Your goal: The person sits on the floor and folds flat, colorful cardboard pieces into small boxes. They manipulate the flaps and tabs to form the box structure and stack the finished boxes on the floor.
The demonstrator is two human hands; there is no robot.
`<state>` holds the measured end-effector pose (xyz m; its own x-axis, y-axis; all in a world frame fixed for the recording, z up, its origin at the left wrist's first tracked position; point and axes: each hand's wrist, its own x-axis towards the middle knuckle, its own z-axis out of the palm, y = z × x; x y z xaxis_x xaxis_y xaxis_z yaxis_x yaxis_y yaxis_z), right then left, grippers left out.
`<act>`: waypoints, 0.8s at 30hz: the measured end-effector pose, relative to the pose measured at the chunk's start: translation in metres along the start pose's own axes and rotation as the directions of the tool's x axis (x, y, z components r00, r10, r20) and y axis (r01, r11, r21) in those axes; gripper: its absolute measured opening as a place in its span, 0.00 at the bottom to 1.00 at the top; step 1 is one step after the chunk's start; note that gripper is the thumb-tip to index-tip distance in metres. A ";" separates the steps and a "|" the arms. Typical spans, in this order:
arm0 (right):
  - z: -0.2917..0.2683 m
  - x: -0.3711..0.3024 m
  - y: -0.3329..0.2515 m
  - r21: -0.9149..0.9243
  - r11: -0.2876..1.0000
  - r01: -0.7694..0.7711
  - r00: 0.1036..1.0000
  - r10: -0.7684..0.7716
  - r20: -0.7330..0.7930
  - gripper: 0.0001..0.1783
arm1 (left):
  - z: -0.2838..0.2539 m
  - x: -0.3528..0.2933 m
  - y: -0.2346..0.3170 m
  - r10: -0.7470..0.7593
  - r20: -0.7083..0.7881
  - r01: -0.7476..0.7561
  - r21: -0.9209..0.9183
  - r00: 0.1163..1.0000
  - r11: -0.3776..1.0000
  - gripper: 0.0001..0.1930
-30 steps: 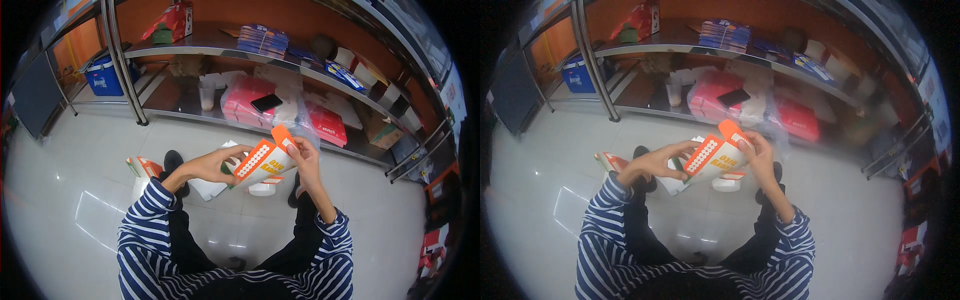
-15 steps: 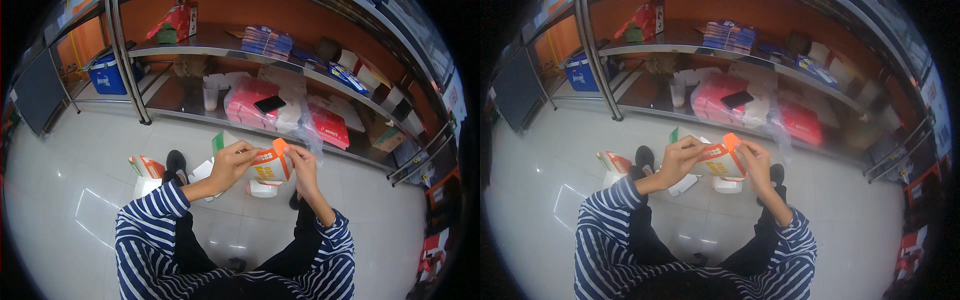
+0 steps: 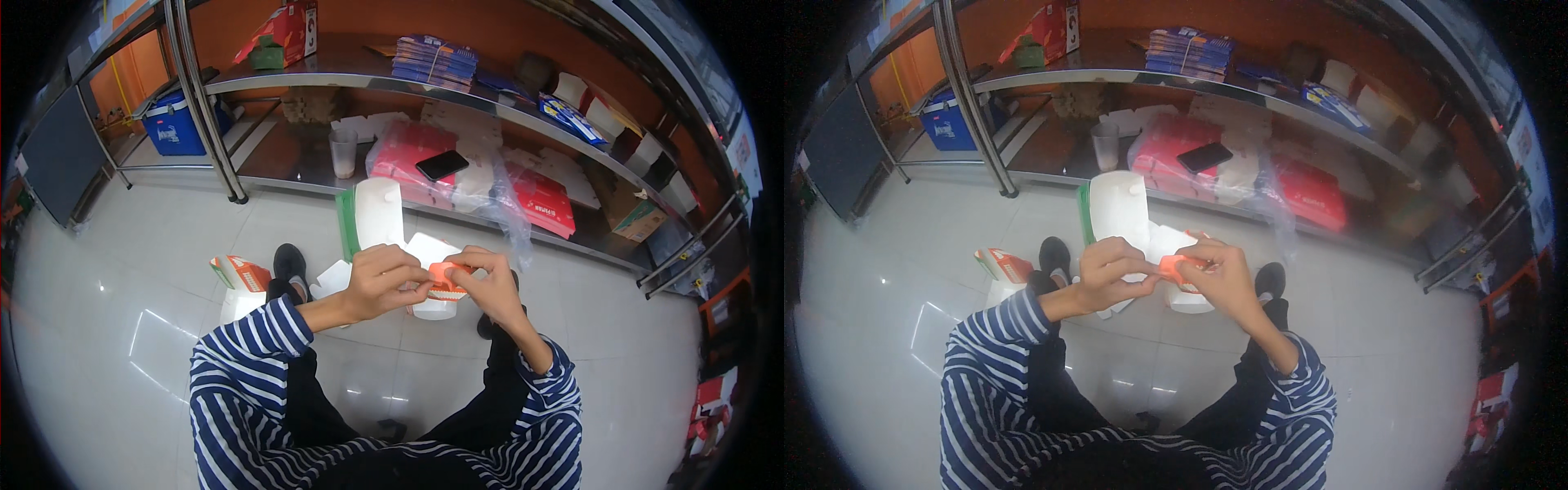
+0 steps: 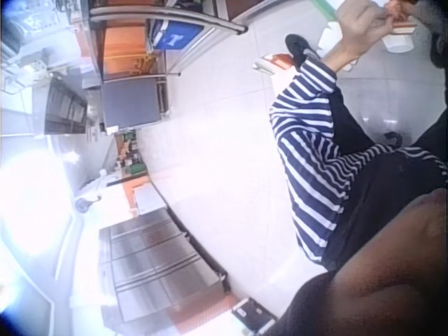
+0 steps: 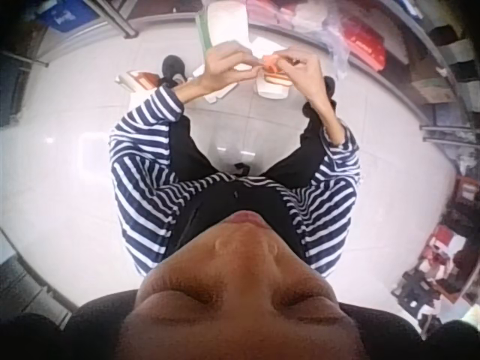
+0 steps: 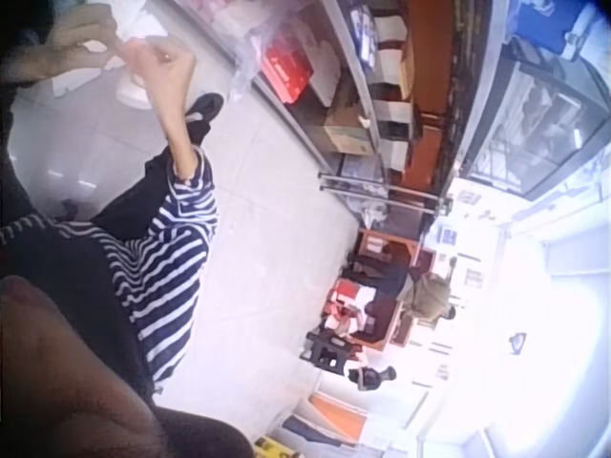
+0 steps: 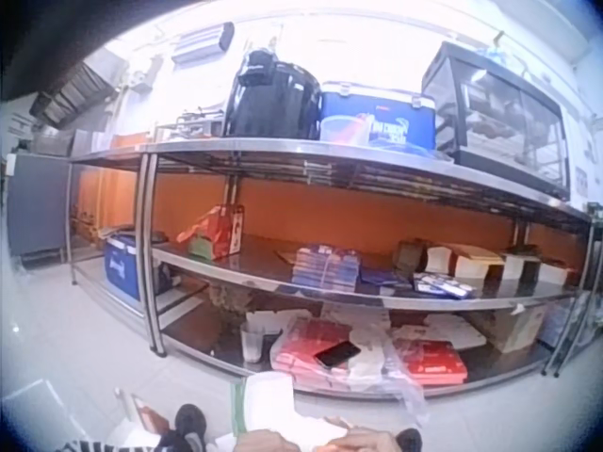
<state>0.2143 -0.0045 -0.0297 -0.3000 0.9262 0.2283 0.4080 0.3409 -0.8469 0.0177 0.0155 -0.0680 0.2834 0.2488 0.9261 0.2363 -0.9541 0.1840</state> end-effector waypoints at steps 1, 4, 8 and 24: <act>-0.001 -0.001 -0.006 -0.091 0.995 0.035 0.999 -0.033 0.028 0.09 | -0.002 0.001 0.000 0.055 0.002 -0.055 0.039 0.998 0.998 0.07; -0.002 -0.006 -0.014 -0.173 0.958 0.227 0.974 -0.226 0.023 0.08 | -0.006 0.004 -0.001 0.190 0.020 -0.191 0.126 0.982 0.973 0.08; -0.003 -0.009 -0.019 -0.328 0.852 0.407 0.910 -0.410 0.064 0.07 | -0.007 0.005 -0.001 0.256 0.042 -0.259 0.162 0.966 0.952 0.09; -0.004 -0.011 -0.020 -0.445 0.720 0.532 0.833 -0.539 0.125 0.09 | -0.005 0.003 0.002 0.079 0.162 -0.098 0.114 0.984 0.989 0.07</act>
<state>0.2128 -0.0209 -0.0133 -0.5778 0.5679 0.5862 0.5181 0.8102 -0.2742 0.0140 0.0131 -0.0634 0.4478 0.1966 0.8722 0.3121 -0.9485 0.0535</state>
